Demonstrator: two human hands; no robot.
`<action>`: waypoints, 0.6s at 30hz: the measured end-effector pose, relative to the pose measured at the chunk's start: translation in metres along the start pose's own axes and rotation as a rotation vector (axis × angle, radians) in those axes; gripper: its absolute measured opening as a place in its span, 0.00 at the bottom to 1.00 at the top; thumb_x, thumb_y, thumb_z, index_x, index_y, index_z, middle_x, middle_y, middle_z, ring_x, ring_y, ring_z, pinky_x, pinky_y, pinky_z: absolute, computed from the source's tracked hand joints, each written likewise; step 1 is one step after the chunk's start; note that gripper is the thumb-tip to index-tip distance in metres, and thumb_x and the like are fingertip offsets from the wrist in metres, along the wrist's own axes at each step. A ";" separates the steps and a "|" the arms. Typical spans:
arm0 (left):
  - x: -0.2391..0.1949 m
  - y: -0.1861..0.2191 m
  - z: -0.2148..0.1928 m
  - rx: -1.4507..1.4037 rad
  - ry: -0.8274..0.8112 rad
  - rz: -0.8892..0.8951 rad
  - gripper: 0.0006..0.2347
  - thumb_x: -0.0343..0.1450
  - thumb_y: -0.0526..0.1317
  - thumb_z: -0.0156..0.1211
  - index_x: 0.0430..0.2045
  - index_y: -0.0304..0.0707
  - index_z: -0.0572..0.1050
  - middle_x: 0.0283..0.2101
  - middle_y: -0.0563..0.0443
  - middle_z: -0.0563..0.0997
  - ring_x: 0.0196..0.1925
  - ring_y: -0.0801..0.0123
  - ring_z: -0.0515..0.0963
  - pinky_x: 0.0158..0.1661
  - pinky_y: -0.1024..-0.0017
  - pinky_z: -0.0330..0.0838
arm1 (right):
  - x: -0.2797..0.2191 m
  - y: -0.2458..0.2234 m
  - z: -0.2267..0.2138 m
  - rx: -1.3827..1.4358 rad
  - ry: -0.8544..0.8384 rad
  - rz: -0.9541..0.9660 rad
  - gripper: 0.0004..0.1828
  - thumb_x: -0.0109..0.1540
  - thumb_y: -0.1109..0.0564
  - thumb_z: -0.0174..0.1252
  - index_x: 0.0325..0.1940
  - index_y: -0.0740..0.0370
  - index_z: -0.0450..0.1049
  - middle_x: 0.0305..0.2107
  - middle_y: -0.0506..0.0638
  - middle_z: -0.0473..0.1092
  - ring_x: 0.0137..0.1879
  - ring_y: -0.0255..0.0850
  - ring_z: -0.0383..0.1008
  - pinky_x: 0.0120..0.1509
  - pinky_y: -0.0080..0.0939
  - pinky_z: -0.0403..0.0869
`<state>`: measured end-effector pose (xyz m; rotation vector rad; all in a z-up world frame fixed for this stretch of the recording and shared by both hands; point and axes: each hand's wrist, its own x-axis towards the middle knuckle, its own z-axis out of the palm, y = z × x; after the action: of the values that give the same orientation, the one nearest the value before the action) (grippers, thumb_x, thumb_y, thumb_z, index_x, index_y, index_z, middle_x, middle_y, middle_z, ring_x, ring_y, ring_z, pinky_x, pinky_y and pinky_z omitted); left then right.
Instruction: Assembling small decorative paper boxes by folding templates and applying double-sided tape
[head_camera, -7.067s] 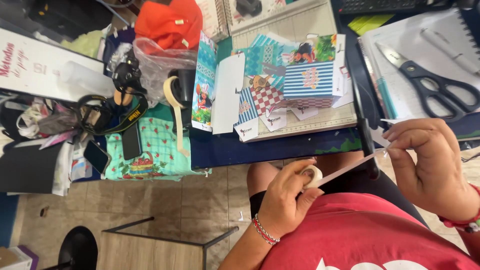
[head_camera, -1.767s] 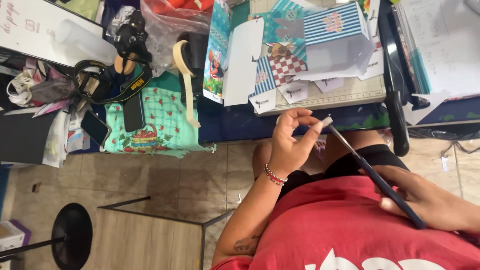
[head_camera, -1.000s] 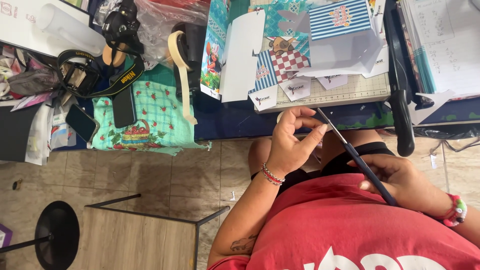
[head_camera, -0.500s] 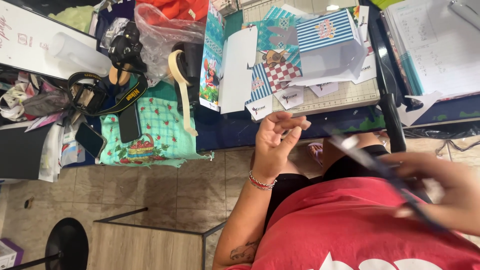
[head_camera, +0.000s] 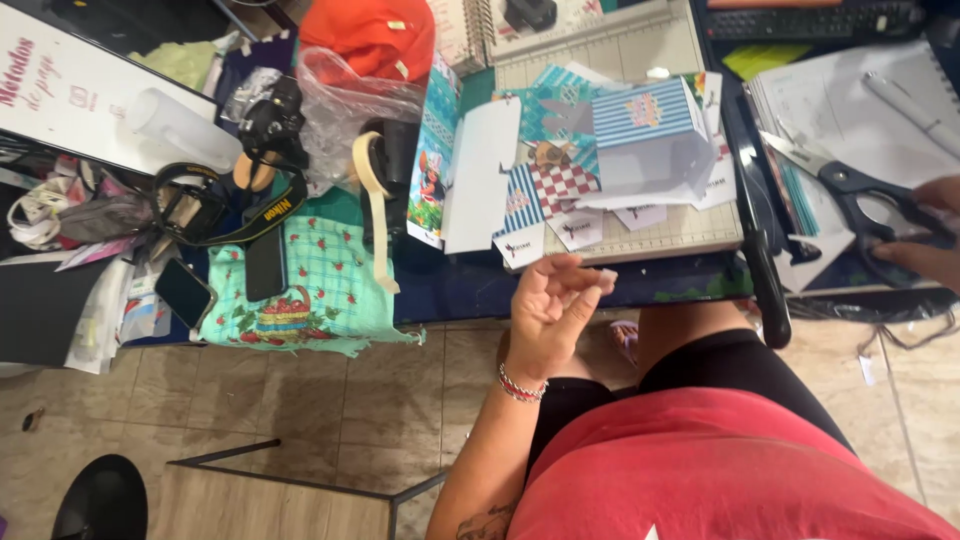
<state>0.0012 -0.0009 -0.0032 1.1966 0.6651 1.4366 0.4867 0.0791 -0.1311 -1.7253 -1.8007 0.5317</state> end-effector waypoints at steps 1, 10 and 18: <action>-0.001 0.002 0.001 0.004 0.004 0.007 0.14 0.75 0.29 0.61 0.53 0.33 0.67 0.46 0.39 0.83 0.51 0.61 0.85 0.57 0.69 0.80 | 0.001 0.002 0.007 0.002 0.000 -0.008 0.41 0.52 0.59 0.72 0.67 0.80 0.70 0.56 0.70 0.69 0.63 0.61 0.68 0.65 0.53 0.65; 0.006 0.024 0.014 -0.042 -0.054 0.003 0.13 0.77 0.27 0.56 0.55 0.36 0.66 0.49 0.40 0.82 0.57 0.56 0.83 0.63 0.61 0.78 | -0.034 -0.287 -0.020 -0.058 -0.210 -0.520 0.18 0.59 0.48 0.61 0.53 0.47 0.80 0.48 0.42 0.79 0.53 0.39 0.80 0.53 0.42 0.79; 0.013 0.028 0.038 0.026 -0.035 -0.065 0.14 0.76 0.28 0.59 0.54 0.36 0.65 0.48 0.36 0.83 0.52 0.62 0.85 0.41 0.78 0.81 | -0.018 -0.334 -0.014 0.374 -0.246 -0.468 0.17 0.65 0.55 0.55 0.55 0.64 0.78 0.47 0.55 0.77 0.54 0.43 0.79 0.61 0.39 0.75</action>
<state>0.0273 -0.0033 0.0385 1.2073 0.6944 1.3541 0.2425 0.0317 0.0925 -0.9816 -2.0314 0.8365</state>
